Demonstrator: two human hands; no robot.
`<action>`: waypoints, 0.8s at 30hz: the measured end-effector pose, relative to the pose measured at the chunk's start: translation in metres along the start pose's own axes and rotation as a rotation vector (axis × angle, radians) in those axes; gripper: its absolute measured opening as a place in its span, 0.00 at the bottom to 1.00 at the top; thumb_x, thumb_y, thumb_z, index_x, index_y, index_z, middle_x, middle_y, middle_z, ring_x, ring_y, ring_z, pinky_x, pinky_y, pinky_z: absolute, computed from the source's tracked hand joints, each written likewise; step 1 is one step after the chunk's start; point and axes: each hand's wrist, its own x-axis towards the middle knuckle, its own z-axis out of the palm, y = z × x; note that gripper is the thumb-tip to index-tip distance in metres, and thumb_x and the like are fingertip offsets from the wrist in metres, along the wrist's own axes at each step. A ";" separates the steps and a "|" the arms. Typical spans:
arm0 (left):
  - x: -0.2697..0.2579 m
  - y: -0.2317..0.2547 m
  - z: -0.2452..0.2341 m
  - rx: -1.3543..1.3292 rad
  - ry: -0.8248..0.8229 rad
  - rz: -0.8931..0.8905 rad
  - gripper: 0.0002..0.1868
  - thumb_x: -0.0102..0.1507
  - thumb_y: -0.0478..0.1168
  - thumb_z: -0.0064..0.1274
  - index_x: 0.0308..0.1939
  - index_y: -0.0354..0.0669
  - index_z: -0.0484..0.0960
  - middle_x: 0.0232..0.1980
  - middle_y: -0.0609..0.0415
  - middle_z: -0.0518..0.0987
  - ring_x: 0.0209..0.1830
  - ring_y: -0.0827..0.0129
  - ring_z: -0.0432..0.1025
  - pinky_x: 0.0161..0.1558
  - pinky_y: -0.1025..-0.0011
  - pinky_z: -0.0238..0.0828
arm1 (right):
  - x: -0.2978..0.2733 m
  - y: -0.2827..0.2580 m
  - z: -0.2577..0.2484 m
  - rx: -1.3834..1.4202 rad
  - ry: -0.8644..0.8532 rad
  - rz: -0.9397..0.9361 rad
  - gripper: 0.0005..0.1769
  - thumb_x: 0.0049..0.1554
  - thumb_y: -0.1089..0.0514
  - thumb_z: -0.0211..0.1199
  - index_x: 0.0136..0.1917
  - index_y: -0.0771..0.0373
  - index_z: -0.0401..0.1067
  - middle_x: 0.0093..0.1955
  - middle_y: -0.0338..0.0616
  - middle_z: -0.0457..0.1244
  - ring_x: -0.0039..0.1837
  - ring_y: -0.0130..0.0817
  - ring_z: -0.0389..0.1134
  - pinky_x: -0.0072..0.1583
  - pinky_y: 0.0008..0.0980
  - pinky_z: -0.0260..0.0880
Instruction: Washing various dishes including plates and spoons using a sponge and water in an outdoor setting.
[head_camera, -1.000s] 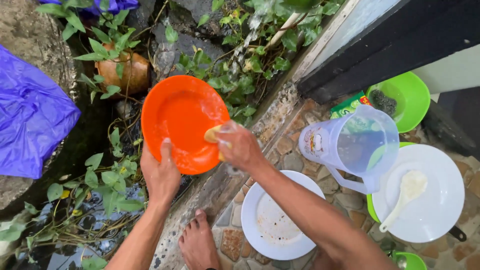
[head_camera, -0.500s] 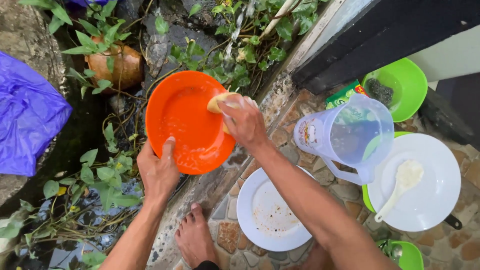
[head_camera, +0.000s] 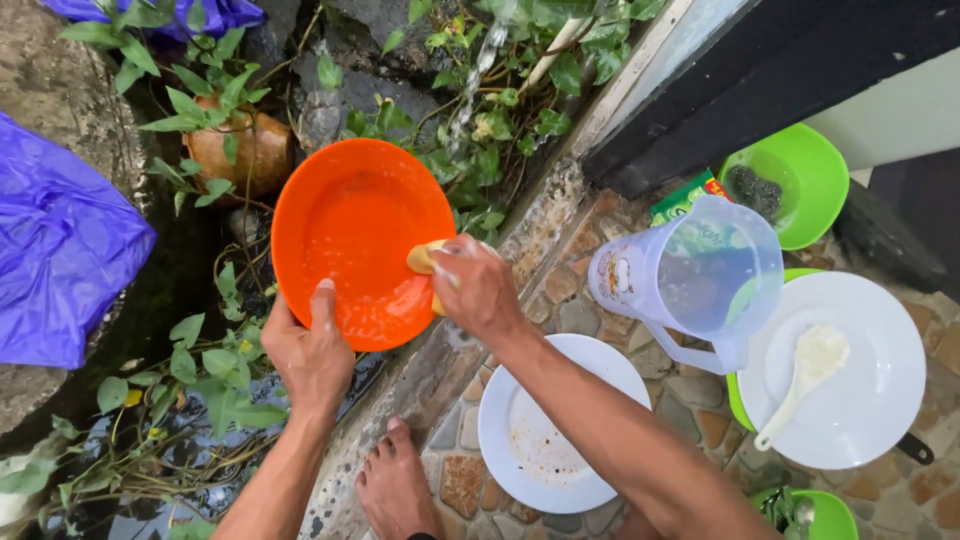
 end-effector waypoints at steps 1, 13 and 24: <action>-0.002 -0.011 -0.001 -0.003 -0.013 -0.013 0.19 0.74 0.35 0.49 0.27 0.42 0.71 0.23 0.54 0.67 0.28 0.69 0.68 0.33 0.68 0.64 | 0.005 0.002 0.001 -0.016 0.032 0.008 0.12 0.56 0.57 0.63 0.51 0.56 0.82 0.51 0.48 0.69 0.51 0.55 0.72 0.53 0.46 0.74; 0.003 -0.034 0.004 -0.024 0.059 0.024 0.17 0.71 0.32 0.54 0.26 0.39 0.73 0.23 0.52 0.70 0.28 0.73 0.67 0.30 0.69 0.63 | 0.023 0.000 -0.012 -0.064 0.110 0.024 0.11 0.58 0.56 0.61 0.51 0.54 0.82 0.52 0.44 0.68 0.51 0.53 0.72 0.52 0.45 0.73; 0.000 -0.025 -0.002 -0.030 0.089 0.002 0.16 0.72 0.31 0.54 0.28 0.40 0.77 0.25 0.53 0.73 0.29 0.73 0.69 0.33 0.71 0.66 | 0.024 -0.015 -0.009 -0.036 0.084 -0.032 0.12 0.57 0.58 0.62 0.51 0.60 0.82 0.50 0.51 0.67 0.48 0.59 0.71 0.51 0.50 0.73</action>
